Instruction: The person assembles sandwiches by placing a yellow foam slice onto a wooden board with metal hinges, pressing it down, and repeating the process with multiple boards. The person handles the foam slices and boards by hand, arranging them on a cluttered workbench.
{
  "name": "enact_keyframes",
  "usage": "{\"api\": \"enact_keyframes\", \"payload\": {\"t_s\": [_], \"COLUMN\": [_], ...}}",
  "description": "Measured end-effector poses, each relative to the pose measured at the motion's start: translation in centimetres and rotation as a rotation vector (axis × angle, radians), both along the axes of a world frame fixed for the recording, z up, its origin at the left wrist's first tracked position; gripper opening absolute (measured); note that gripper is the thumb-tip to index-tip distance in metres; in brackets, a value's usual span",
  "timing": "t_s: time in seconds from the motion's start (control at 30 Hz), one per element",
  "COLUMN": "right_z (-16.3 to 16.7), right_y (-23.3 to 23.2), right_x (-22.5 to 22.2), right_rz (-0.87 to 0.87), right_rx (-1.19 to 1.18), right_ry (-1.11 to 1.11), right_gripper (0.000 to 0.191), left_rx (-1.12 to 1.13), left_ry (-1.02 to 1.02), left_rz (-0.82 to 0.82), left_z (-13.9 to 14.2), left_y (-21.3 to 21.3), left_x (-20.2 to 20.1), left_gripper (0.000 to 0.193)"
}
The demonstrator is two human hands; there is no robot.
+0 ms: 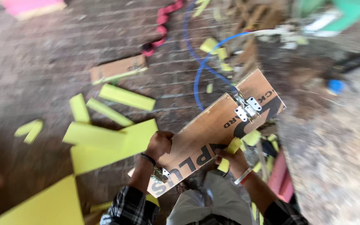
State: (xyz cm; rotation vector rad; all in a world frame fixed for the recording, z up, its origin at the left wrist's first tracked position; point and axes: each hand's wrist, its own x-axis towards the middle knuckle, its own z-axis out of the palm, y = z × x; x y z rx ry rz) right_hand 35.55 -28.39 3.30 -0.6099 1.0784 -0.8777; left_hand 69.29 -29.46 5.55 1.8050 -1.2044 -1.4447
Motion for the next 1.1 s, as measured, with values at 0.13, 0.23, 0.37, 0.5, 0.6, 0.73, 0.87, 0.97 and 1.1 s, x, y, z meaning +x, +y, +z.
{"api": "enact_keyframes", "payload": {"t_s": [0.13,0.23,0.37,0.5,0.6,0.73,0.87,0.97,1.1], "right_z": [5.2,8.4,10.5,9.6,7.4,4.6,3.3,3.1,3.9], "right_y": [3.9,5.9,9.6,12.6,14.5,17.3,19.1,19.0,17.8], "right_x": [-7.1,-12.3,-16.0,-19.0,-20.3,-20.9,-19.6,-18.8,-19.2], "right_rz": [-0.35,-0.595,-0.979,-1.249,-1.398,-1.489,-1.621,-1.779,-1.701], "right_rx": [-0.162,-0.18,-0.058,0.111,0.169,0.159,0.275,0.36,0.303], "right_ry": [0.227,0.119,0.106,0.051,0.054,-0.039,0.016,-0.104,-0.087], "right_gripper": [0.013,0.013,0.016,0.018,0.017,0.018,0.018,0.018,0.02], "left_rx": [-0.169,-0.548,-0.498,-0.677,-0.424,-0.722,-0.559,-0.152,0.047], "left_ry": [-0.273,-0.408,-0.287,-0.069,-0.098,0.055,0.032,0.061,0.145], "left_rz": [-0.48,-0.838,-1.139,-1.283,-1.311,-1.122,-1.001,-1.029,-1.174], "left_z": [2.7,5.0,11.4,16.6,17.1,13.6,8.1,3.4,-1.8], "left_y": [-9.2,-13.0,-13.1,-8.5,-8.1,-11.7,-15.9,-17.5,-16.0], "left_x": [-11.5,-21.9,-34.7,-40.7,-40.1,-37.6,-35.4,-35.6,-36.6], "left_gripper": [0.033,0.026,0.051,0.049,0.048,0.043,0.046,0.058,0.055]}}
